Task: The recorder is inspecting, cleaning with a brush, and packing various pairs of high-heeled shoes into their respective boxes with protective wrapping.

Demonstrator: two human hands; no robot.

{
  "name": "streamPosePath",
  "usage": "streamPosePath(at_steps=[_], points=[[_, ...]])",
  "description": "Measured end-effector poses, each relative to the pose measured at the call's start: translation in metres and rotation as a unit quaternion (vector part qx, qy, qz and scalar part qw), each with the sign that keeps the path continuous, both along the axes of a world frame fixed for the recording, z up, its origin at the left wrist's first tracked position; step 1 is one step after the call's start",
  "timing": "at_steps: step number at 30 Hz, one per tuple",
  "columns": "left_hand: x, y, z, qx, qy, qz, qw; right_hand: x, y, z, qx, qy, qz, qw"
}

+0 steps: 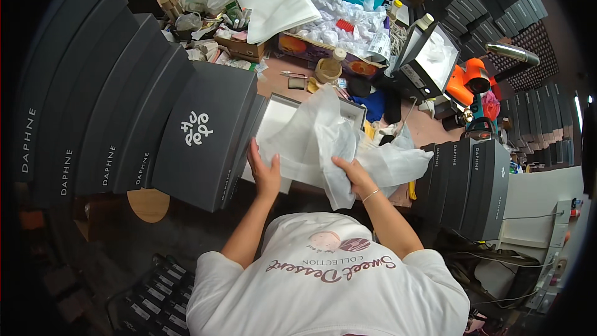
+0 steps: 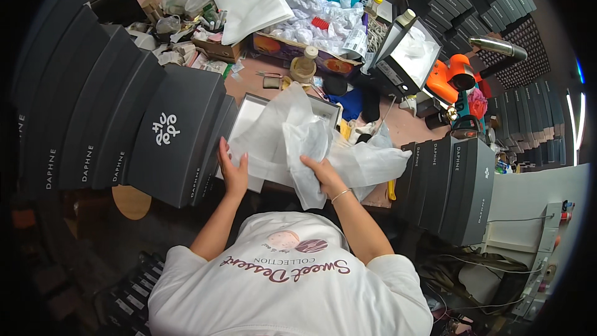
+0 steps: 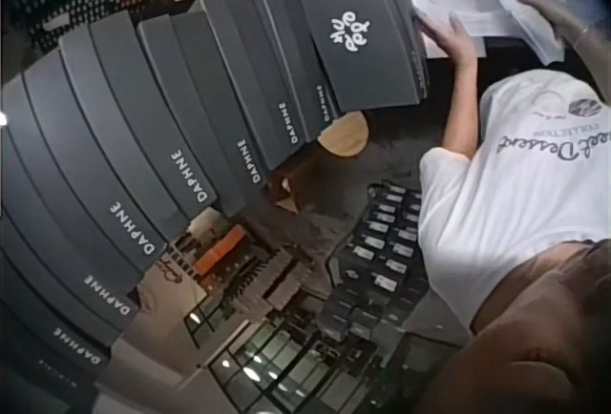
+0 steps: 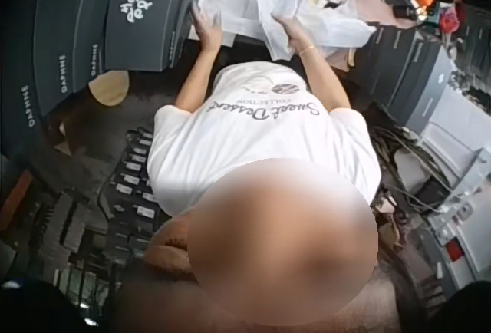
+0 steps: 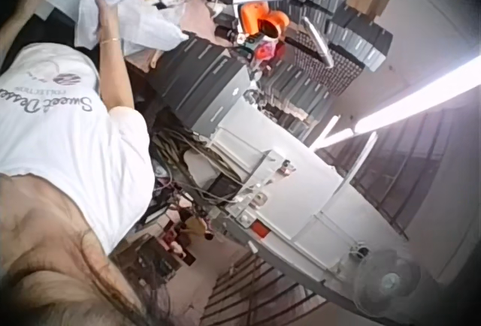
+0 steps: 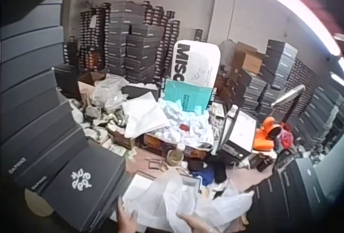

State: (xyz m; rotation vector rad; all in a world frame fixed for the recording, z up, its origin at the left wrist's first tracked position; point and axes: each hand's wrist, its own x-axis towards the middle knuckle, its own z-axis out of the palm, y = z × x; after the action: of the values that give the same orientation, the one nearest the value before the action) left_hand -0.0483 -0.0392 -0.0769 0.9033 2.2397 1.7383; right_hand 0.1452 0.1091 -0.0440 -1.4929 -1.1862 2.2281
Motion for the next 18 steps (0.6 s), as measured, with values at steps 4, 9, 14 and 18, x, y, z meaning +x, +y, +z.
streamPosePath(at_steps=[4, 9, 14, 18], points=[[0.003, 0.020, 0.091, -0.085, 0.254, -0.177, 0.947, -0.007, -0.008, 0.005, -0.014, -0.028, 0.122, 0.992], [-0.060, 0.132, 0.042, -0.250, 0.051, -0.223, 0.941, -0.007, -0.015, 0.029, 0.133, -0.069, 0.196, 0.969], [-0.088, 0.134, -0.030, -0.104, -0.230, -0.086, 0.964, 0.068, -0.013, 0.054, 0.157, -0.114, 0.126, 0.973], [-0.063, 0.125, -0.008, -0.004, -0.185, 0.019, 0.983, 0.169, -0.014, 0.049, 0.122, -0.148, -0.053, 0.980]])
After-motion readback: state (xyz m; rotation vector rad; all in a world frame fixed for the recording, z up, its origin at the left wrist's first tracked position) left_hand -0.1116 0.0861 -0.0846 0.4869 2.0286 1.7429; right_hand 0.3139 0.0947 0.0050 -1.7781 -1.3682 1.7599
